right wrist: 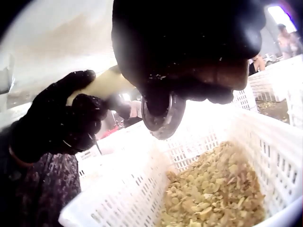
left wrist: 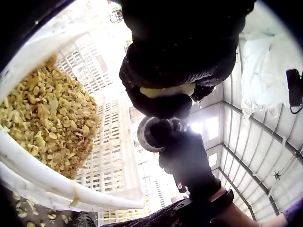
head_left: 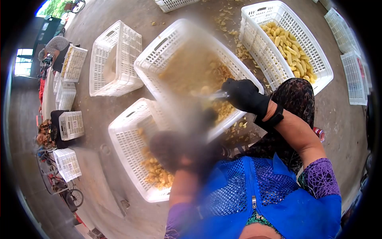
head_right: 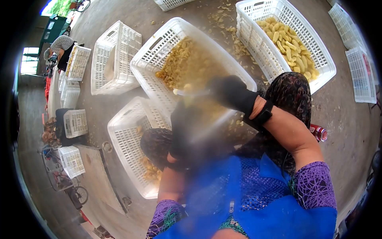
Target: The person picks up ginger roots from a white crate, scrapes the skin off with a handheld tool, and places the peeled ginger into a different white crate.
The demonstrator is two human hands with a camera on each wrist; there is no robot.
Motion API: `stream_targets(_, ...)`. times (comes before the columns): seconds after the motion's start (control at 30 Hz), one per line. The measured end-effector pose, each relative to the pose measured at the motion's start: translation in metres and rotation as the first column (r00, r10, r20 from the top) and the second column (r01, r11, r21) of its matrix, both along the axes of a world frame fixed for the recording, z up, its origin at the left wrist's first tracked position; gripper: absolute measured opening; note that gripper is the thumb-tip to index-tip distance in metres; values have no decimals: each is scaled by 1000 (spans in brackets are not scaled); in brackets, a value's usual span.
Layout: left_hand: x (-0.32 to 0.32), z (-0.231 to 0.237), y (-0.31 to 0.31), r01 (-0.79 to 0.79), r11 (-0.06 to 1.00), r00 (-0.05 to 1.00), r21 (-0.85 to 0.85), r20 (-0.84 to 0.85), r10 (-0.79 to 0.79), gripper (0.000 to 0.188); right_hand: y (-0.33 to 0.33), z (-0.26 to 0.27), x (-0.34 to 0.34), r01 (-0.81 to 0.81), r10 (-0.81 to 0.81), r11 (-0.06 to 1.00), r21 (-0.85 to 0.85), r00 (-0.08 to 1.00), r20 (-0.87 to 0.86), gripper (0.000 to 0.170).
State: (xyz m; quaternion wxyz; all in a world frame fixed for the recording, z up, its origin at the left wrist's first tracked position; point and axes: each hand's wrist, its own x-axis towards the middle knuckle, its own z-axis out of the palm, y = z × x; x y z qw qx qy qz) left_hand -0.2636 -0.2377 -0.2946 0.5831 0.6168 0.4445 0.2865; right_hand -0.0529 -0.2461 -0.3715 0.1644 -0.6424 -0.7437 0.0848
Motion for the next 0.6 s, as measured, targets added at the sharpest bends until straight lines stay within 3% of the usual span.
stream_targets(0.13,-1,2,4,7,1000,1000,24,-18,-6,38,4,-4,2,44,-49,998,50,994,98,7)
stream_targets(0.2,-1,2,3,9,999,1000,30,-26,-9,39,7,-2,5,69,-65,998,-7,961,268,6)
stream_targets(0.23,0,3,5,9,999,999,41,-35,-7,39,6,1,6,69,-64,998,-7,961,269,6)
stream_targets(0.33,-1,4,6,7,998,999,66,-54,-3,39,12,15,13,94,-118,988,119,971,209,4)
stream_targets(0.4,-1,4,7,13,996,998,84,-65,-7,40,13,19,25,205,-228,962,180,967,114,5)
stream_targets(0.47,-1,4,9,18,994,996,107,-85,-9,40,13,19,25,170,-193,967,188,975,113,10)
stream_targets(0.53,0,4,12,22,991,994,134,-111,-7,40,6,28,16,168,-157,978,126,983,-93,19)
stream_targets(0.6,2,2,13,23,990,992,141,-129,-5,41,-1,29,9,86,-66,988,129,986,-150,21)
